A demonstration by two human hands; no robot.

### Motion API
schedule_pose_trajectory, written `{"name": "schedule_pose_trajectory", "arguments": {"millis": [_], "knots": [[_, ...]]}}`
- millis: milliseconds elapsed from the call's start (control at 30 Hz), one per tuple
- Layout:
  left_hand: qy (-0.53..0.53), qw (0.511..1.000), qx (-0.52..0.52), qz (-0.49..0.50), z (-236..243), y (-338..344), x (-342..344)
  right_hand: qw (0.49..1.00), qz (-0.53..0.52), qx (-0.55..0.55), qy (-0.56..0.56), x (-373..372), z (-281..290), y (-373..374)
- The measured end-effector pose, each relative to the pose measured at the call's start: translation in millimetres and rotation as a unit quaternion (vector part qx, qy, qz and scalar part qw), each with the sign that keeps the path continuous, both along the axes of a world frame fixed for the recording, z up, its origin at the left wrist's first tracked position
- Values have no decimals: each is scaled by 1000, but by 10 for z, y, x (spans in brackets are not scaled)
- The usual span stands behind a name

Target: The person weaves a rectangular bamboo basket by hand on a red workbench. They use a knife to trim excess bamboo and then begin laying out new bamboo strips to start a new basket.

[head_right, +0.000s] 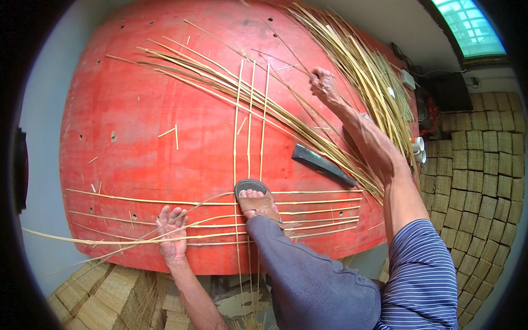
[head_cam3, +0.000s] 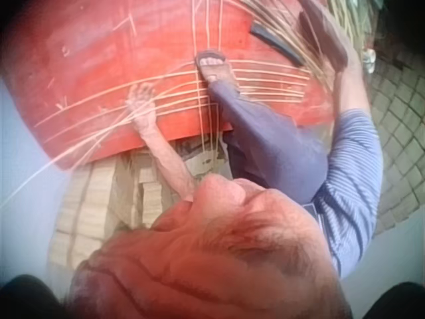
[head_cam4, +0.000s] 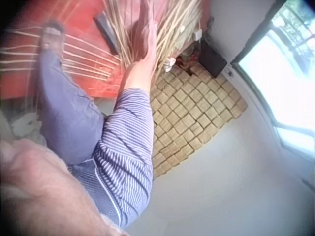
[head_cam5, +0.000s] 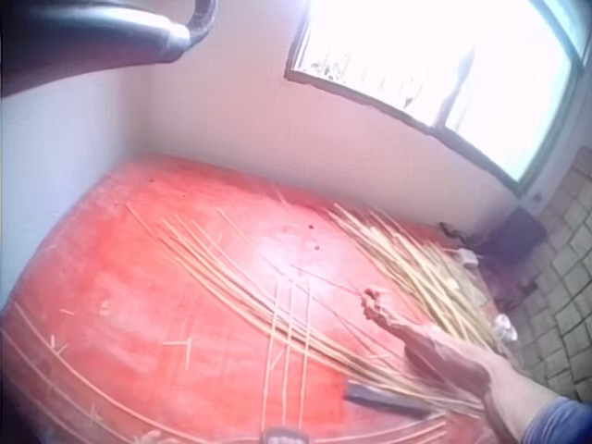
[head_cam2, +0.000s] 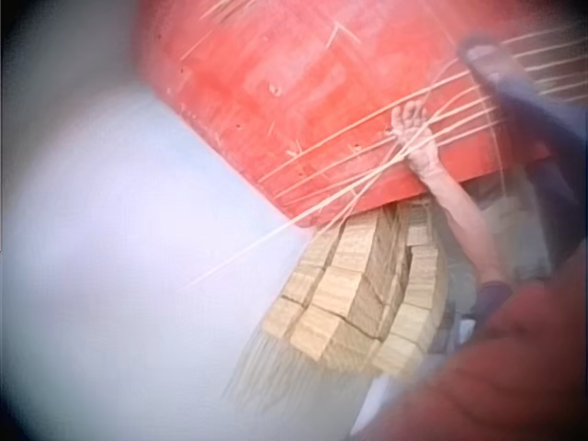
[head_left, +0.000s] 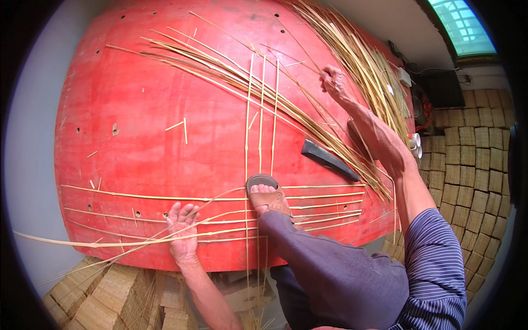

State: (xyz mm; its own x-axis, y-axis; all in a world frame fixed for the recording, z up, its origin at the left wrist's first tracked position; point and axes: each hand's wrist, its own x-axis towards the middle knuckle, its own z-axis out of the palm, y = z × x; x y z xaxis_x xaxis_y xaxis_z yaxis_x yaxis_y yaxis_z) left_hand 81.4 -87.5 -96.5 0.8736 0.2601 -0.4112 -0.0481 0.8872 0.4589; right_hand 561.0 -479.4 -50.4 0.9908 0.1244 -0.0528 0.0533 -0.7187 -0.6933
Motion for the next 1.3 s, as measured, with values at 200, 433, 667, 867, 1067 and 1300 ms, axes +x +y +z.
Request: {"name": "schedule_pose_trajectory", "arguments": {"millis": [200,433,667,867,1067,1300], "knots": [[27,998,48,-19,191,86,-60,845,103,438,288,-1110,380,1531],[14,974,225,-23,493,49,123,779,626,35,9,-2548,519,2448],[143,935,259,197,164,5,-221,795,600,-53,-66,-1993,146,2751],[250,914,80,308,-274,-492,-829,800,572,-127,-127,-1472,-526,2684],[245,921,-13,302,-490,-984,-1455,806,556,-104,-172,-1445,-953,2414],[289,894,-19,341,-463,-1088,-1895,809,514,-127,-257,-1398,-868,2429]]}}
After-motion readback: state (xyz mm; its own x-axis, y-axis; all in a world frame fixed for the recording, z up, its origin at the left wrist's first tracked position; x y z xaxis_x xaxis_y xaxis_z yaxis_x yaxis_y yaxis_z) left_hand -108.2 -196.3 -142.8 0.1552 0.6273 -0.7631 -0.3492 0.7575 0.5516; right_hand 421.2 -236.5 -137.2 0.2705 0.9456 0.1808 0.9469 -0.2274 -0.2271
